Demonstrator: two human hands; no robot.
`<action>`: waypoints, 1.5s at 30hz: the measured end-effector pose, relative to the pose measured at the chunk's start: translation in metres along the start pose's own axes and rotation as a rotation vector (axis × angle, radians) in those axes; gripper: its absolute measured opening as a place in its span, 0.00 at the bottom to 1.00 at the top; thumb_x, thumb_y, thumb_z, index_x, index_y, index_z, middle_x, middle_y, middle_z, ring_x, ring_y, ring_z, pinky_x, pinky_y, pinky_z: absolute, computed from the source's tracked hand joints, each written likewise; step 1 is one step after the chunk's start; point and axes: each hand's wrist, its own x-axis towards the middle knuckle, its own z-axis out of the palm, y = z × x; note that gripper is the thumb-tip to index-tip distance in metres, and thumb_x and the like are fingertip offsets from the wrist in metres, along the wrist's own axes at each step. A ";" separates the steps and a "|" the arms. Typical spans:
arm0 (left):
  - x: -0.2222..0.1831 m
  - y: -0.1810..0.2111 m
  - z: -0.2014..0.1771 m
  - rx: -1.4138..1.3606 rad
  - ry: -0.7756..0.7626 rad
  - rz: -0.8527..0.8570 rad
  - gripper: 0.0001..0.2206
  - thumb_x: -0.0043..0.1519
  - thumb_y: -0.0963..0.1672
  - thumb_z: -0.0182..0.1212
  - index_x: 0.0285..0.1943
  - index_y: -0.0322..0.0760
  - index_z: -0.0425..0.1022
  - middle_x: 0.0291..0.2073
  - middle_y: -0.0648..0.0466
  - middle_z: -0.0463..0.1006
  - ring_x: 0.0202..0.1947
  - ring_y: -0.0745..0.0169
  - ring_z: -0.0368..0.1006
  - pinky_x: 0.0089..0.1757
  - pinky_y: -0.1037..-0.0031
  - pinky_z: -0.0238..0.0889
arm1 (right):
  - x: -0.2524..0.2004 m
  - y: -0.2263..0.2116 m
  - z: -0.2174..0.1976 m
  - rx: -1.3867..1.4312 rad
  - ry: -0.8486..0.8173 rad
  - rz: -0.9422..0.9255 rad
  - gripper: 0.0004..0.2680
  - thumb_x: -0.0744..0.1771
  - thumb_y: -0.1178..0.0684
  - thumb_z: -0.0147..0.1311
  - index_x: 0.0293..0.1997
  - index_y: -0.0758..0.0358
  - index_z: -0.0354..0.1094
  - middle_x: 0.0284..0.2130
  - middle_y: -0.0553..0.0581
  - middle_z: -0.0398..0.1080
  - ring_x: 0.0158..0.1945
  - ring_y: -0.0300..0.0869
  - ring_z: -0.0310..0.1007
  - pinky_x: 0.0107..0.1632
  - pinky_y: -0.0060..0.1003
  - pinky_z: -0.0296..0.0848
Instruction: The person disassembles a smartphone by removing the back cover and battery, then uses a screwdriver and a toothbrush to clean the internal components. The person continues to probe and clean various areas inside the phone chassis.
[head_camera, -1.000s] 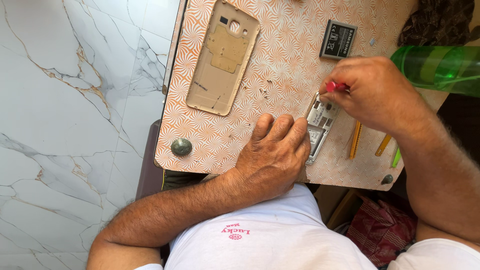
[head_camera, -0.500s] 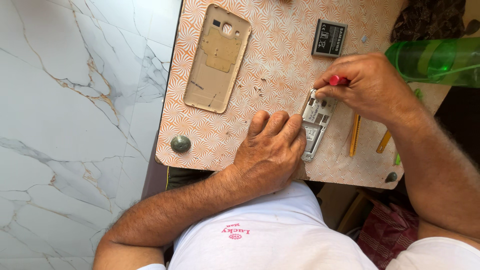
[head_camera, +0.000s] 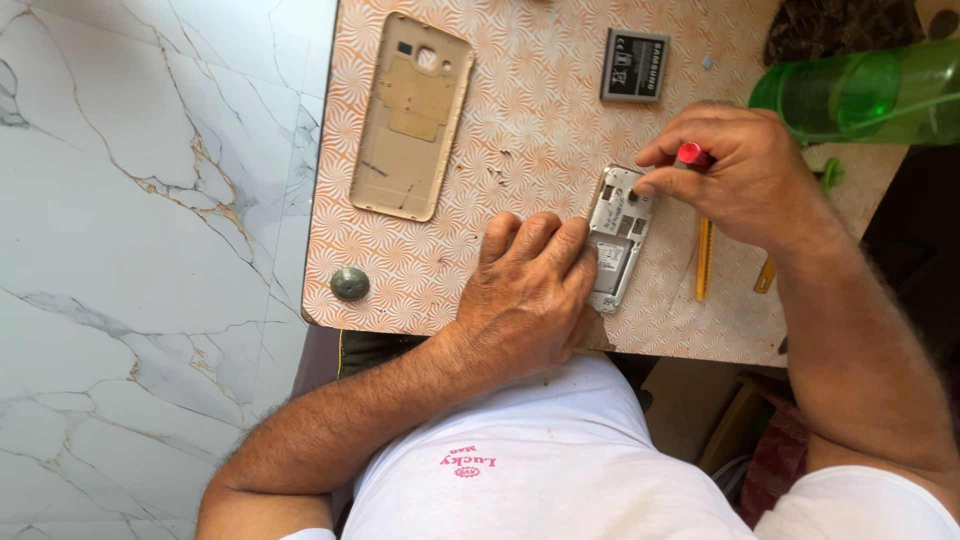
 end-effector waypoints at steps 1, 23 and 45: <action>0.000 0.000 0.000 -0.002 -0.005 -0.003 0.27 0.51 0.47 0.68 0.56 0.22 0.75 0.55 0.42 0.71 0.56 0.49 0.65 0.56 0.54 0.52 | -0.002 0.002 0.001 0.019 0.014 -0.008 0.07 0.64 0.57 0.68 0.42 0.66 0.77 0.36 0.54 0.75 0.35 0.36 0.73 0.37 0.28 0.72; 0.048 0.001 0.000 0.257 -0.102 -0.118 0.30 0.56 0.51 0.70 0.62 0.27 0.69 0.49 0.42 0.70 0.50 0.47 0.66 0.52 0.52 0.51 | -0.058 0.005 0.051 0.291 0.684 -0.461 0.11 0.76 0.53 0.49 0.57 0.66 0.48 0.45 0.69 0.76 0.49 0.47 0.81 0.49 0.31 0.80; 0.059 -0.002 -0.007 0.203 -0.149 -0.154 0.33 0.53 0.51 0.74 0.67 0.37 0.71 0.46 0.47 0.69 0.51 0.48 0.63 0.54 0.52 0.50 | -0.060 0.035 0.070 0.377 0.614 -0.361 0.08 0.76 0.55 0.52 0.52 0.67 0.55 0.44 0.71 0.77 0.47 0.45 0.82 0.50 0.33 0.82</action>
